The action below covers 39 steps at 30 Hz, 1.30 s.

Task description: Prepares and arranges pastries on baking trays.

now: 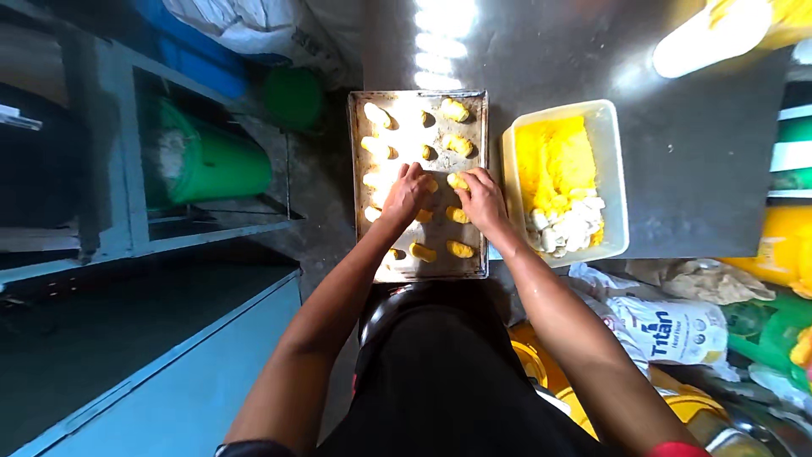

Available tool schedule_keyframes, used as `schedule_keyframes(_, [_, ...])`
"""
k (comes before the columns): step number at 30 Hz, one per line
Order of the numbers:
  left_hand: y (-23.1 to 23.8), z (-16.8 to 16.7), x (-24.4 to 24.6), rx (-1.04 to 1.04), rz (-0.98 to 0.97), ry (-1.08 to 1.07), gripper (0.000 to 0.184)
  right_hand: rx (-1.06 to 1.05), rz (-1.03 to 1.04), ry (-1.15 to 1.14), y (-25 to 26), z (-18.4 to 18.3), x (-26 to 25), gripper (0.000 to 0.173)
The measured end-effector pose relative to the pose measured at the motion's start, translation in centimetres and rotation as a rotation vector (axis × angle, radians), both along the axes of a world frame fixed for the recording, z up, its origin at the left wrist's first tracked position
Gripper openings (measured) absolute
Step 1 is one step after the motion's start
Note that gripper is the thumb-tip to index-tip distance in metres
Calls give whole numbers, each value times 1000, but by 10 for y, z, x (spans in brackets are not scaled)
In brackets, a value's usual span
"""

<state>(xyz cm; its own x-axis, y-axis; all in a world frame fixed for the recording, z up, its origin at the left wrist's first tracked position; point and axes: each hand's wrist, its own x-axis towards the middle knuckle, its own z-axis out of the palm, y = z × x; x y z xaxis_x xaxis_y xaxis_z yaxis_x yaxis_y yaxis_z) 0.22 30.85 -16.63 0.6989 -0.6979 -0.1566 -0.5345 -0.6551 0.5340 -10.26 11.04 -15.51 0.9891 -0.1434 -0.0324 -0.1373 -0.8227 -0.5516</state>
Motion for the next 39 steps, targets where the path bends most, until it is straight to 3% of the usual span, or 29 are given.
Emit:
schedule_keyframes(4, [2,-2,2,-15,53,8,25,10,25,-24,0,-8,10,28])
schedule_keyframes(6, [3,0,-2,-14,70,-10,24,-10,36,-2,1,8,5,32])
schedule_keyframes(11, [23,41,-32,38,69,-35,32,-26,71,-48,3,25,-20,40])
schedule_keyframes(16, [36,4,-60,-35,-10,81,20,38,101,82,6,-5,-52,34])
schedule_keyframes(23, [39,5,-59,-49,-13,121,22,21,99,114,3,8,-43,37])
schedule_keyframes(28, [53,45,32,-22,108,-115,30,-8,21,-51,20,46,30,49])
schedule_keyframes(33, [61,6,149,-93,43,-178,37,-36,40,-125,44,31,139,41])
schedule_keyframes(39, [56,-7,170,-86,84,-155,32,-100,65,14,49,0,195,42])
